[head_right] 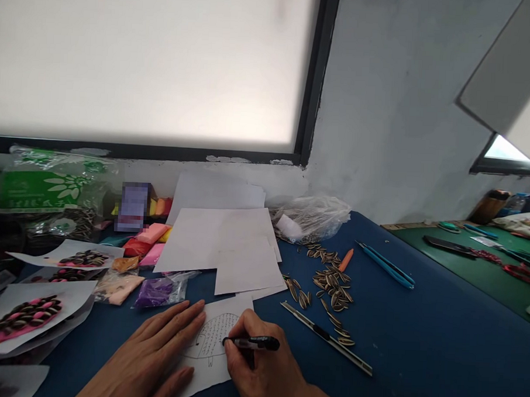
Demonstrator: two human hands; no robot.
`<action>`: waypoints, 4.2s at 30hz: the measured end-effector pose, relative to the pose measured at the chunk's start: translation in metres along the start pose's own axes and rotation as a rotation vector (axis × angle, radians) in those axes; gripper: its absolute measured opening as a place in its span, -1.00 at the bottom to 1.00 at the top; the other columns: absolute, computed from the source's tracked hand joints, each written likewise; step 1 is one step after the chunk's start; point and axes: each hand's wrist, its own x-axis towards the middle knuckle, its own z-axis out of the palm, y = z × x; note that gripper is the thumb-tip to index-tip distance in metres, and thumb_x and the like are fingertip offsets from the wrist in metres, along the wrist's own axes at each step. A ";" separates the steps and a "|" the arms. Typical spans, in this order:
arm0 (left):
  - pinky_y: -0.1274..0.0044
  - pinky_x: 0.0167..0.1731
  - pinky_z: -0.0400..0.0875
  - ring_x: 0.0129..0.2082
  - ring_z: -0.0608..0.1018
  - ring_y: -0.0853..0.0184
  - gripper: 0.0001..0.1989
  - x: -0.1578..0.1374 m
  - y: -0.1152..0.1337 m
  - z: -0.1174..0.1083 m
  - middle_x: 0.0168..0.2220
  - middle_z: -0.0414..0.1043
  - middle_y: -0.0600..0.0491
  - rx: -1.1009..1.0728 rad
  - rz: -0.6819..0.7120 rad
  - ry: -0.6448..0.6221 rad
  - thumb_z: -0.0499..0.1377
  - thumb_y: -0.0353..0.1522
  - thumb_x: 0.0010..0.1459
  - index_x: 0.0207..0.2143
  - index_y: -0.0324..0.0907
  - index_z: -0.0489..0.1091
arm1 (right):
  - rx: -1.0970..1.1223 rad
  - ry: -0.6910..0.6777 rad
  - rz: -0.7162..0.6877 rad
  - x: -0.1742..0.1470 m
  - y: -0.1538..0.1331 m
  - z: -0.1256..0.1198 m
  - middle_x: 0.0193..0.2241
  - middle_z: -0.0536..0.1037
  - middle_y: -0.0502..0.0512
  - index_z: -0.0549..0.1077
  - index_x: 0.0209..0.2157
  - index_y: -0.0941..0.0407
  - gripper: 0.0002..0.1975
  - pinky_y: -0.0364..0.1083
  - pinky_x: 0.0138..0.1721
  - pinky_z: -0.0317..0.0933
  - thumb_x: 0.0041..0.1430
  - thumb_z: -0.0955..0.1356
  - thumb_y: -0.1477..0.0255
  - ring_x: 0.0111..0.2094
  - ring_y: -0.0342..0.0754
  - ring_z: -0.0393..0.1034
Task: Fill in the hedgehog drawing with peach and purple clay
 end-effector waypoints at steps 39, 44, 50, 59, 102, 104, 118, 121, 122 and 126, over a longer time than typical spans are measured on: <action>0.24 0.04 0.47 0.23 0.35 -0.01 -0.39 0.002 0.005 -0.012 0.34 0.12 0.01 -0.084 -0.069 -0.103 0.03 -0.12 0.34 0.37 -0.05 0.02 | 0.034 -0.039 0.012 -0.002 -0.004 -0.001 -0.59 0.31 -0.08 0.23 -0.40 0.07 -0.90 -0.17 -0.56 0.03 0.22 0.24 0.43 -0.60 -0.16 0.15; 0.25 0.04 0.48 0.23 0.35 -0.01 -0.39 0.002 0.005 -0.014 0.34 0.13 0.02 -0.082 -0.070 -0.108 0.01 -0.12 0.35 0.37 -0.04 0.01 | 0.028 -0.057 0.002 -0.001 -0.007 -0.003 -0.57 0.33 -0.06 0.23 -0.40 0.08 -0.90 -0.16 -0.55 0.05 0.23 0.23 0.41 -0.59 -0.15 0.17; 0.24 0.04 0.48 0.23 0.36 -0.01 -0.39 0.002 0.005 -0.014 0.33 0.13 0.01 -0.079 -0.061 -0.095 0.02 -0.14 0.35 0.38 -0.06 0.00 | 0.033 -0.044 0.010 -0.002 -0.008 -0.003 -0.59 0.31 -0.06 0.22 -0.41 0.08 -0.89 -0.16 -0.56 0.02 0.22 0.23 0.41 -0.60 -0.15 0.14; 0.23 0.02 0.49 0.21 0.38 -0.02 -0.37 0.002 0.003 -0.008 0.33 0.14 0.03 -0.090 -0.070 -0.094 0.01 -0.12 0.33 0.39 0.00 -0.05 | 0.181 0.007 0.111 -0.001 -0.008 -0.005 -0.56 0.24 -0.10 0.23 -0.41 0.08 -0.85 -0.17 -0.53 0.07 0.23 0.26 0.35 -0.56 -0.16 0.13; 0.21 -0.04 0.54 0.22 0.37 -0.02 -0.40 0.001 0.004 -0.011 0.34 0.09 0.04 -0.022 -0.034 -0.102 -0.02 -0.12 0.36 0.39 0.02 -0.07 | 0.002 -0.035 0.018 0.000 0.003 -0.009 -0.55 0.35 -0.04 0.26 -0.37 0.08 -0.88 -0.15 -0.52 0.07 0.27 0.23 0.37 -0.57 -0.13 0.20; 0.21 -0.04 0.54 0.22 0.37 -0.02 -0.40 0.001 0.003 -0.011 0.34 0.08 0.04 -0.008 -0.030 -0.105 -0.03 -0.12 0.37 0.39 0.02 -0.08 | -0.006 -0.026 0.017 0.000 0.003 -0.009 -0.55 0.35 -0.04 0.25 -0.38 0.08 -0.88 -0.15 -0.52 0.07 0.26 0.23 0.39 -0.57 -0.13 0.21; 0.20 -0.03 0.53 0.22 0.37 -0.04 -0.38 0.002 0.002 -0.010 0.35 0.07 0.04 -0.016 -0.024 -0.103 -0.02 -0.11 0.36 0.39 0.02 -0.10 | 0.041 -0.038 0.035 -0.002 0.001 -0.009 -0.57 0.33 -0.06 0.26 -0.37 0.09 -0.88 -0.16 -0.56 0.06 0.24 0.24 0.37 -0.59 -0.14 0.16; 0.20 -0.04 0.54 0.22 0.37 -0.04 -0.37 0.002 0.001 -0.010 0.35 0.06 0.05 -0.025 -0.018 -0.103 -0.02 -0.11 0.36 0.40 0.03 -0.12 | 0.008 -0.036 0.020 -0.001 0.002 -0.008 -0.56 0.36 -0.04 0.27 -0.37 0.09 -0.89 -0.16 -0.54 0.07 0.24 0.24 0.39 -0.58 -0.13 0.19; 0.20 -0.05 0.54 0.22 0.37 -0.04 -0.37 0.002 0.001 -0.010 0.35 0.06 0.04 -0.025 -0.016 -0.104 -0.02 -0.11 0.36 0.40 0.03 -0.13 | -0.001 -0.036 0.020 -0.001 0.002 -0.008 -0.55 0.36 -0.03 0.27 -0.37 0.09 -0.90 -0.16 -0.54 0.08 0.24 0.24 0.39 -0.57 -0.13 0.20; 0.19 -0.04 0.54 0.23 0.36 -0.03 -0.37 0.001 0.002 -0.010 0.35 0.05 0.04 -0.018 -0.018 -0.114 -0.03 -0.11 0.37 0.40 0.02 -0.13 | -0.021 -0.030 0.014 -0.001 0.001 -0.008 -0.56 0.36 -0.03 0.25 -0.38 0.08 -0.90 -0.16 -0.56 0.07 0.24 0.23 0.40 -0.58 -0.13 0.21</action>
